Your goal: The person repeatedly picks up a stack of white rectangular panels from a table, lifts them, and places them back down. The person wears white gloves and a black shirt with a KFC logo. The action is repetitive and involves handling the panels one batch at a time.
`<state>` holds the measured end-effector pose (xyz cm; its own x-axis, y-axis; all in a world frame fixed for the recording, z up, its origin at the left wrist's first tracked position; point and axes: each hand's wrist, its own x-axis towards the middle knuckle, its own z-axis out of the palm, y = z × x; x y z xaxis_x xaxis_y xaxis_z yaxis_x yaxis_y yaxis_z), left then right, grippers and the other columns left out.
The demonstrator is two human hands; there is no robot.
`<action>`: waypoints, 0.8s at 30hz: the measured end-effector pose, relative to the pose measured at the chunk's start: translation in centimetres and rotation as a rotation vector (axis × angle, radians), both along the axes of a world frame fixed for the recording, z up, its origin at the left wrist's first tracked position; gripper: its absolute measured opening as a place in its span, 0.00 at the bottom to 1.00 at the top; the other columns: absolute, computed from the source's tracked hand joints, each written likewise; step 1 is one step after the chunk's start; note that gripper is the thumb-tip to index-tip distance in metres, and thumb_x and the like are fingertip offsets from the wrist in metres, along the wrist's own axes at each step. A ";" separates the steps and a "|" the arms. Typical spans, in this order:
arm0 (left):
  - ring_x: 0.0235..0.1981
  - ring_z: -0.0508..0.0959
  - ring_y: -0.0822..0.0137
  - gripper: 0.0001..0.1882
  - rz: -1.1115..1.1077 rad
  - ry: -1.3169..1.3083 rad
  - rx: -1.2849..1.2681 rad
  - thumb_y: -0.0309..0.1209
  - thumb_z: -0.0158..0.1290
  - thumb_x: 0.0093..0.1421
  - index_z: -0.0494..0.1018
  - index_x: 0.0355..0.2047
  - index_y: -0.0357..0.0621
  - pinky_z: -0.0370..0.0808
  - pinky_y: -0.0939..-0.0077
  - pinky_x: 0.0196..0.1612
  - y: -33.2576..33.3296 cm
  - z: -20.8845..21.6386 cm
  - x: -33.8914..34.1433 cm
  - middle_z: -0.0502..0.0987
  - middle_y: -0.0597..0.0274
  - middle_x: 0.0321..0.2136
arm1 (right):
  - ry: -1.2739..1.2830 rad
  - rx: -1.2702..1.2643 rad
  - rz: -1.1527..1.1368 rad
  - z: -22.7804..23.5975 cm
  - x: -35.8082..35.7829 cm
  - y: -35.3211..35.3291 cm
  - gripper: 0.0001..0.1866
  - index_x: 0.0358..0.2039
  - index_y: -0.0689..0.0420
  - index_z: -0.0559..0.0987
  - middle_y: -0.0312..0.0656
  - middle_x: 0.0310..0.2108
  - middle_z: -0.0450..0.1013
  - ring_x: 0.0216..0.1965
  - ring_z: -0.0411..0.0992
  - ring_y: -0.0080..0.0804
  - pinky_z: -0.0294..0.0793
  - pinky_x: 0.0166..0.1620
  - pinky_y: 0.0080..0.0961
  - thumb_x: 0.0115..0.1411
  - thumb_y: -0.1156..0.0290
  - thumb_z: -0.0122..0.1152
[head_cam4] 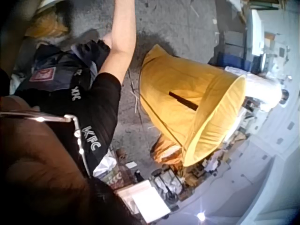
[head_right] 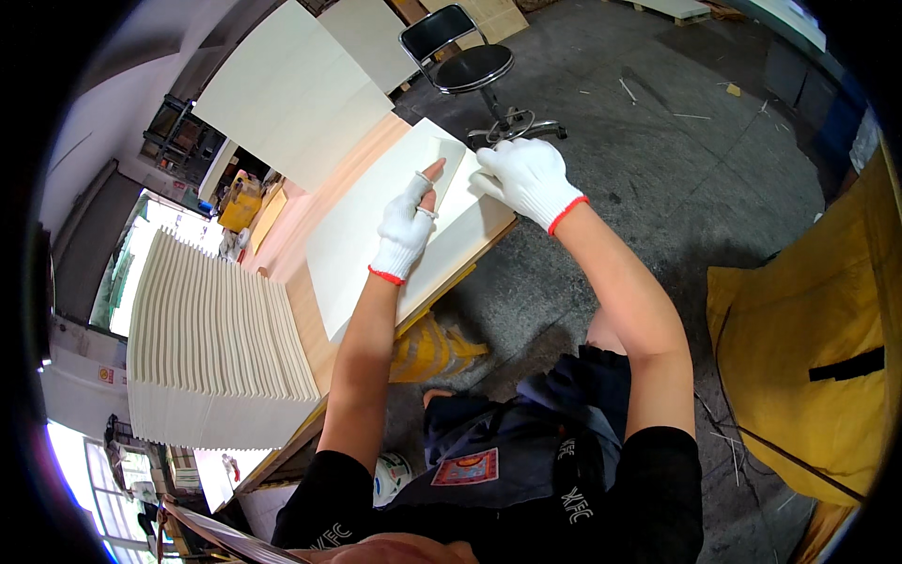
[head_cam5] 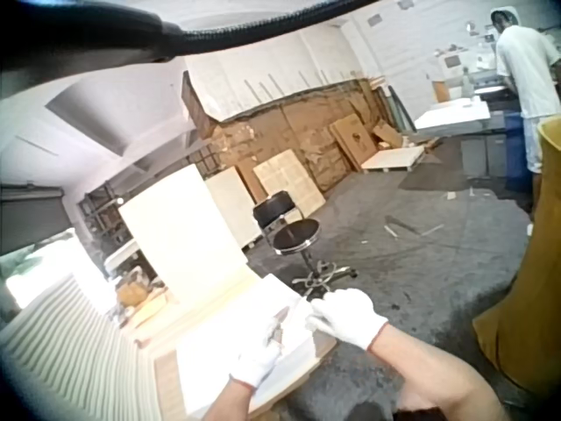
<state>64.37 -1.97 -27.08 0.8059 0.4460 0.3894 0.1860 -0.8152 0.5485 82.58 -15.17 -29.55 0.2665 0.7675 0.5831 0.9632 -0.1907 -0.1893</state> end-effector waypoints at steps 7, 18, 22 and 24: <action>0.32 0.73 0.70 0.17 -0.037 0.074 -0.088 0.28 0.44 0.64 0.79 0.50 0.45 0.72 0.74 0.41 0.2 0.4 -0.1 0.74 0.61 0.28 | 0.658 0.078 0.045 0.0 -1.2 2.0 0.21 0.42 0.53 0.77 0.50 0.31 0.77 0.35 0.76 0.50 0.73 0.42 0.41 0.69 0.48 0.48; 0.42 0.78 0.63 0.18 -0.015 0.103 -0.087 0.31 0.58 0.60 0.78 0.51 0.46 0.73 0.71 0.49 -0.1 0.4 0.1 0.80 0.53 0.40 | 0.903 0.237 0.008 -1.3 -1.8 2.5 0.24 0.35 0.55 0.76 0.49 0.29 0.77 0.35 0.76 0.51 0.72 0.42 0.42 0.69 0.45 0.45; 0.44 0.78 0.64 0.19 -0.002 0.124 -0.061 0.31 0.61 0.59 0.78 0.52 0.48 0.74 0.70 0.50 -0.1 0.7 0.0 0.80 0.53 0.42 | 0.920 0.238 0.025 -1.4 -1.9 2.4 0.25 0.34 0.55 0.76 0.49 0.29 0.77 0.35 0.76 0.50 0.71 0.41 0.42 0.69 0.45 0.45; 0.45 0.79 0.60 0.19 0.011 0.124 -0.110 0.30 0.61 0.58 0.78 0.51 0.48 0.74 0.69 0.49 -0.4 0.8 0.1 0.80 0.51 0.43 | 0.922 0.238 0.030 -1.6 -1.8 2.4 0.25 0.35 0.55 0.76 0.49 0.29 0.77 0.35 0.76 0.50 0.72 0.42 0.42 0.69 0.45 0.45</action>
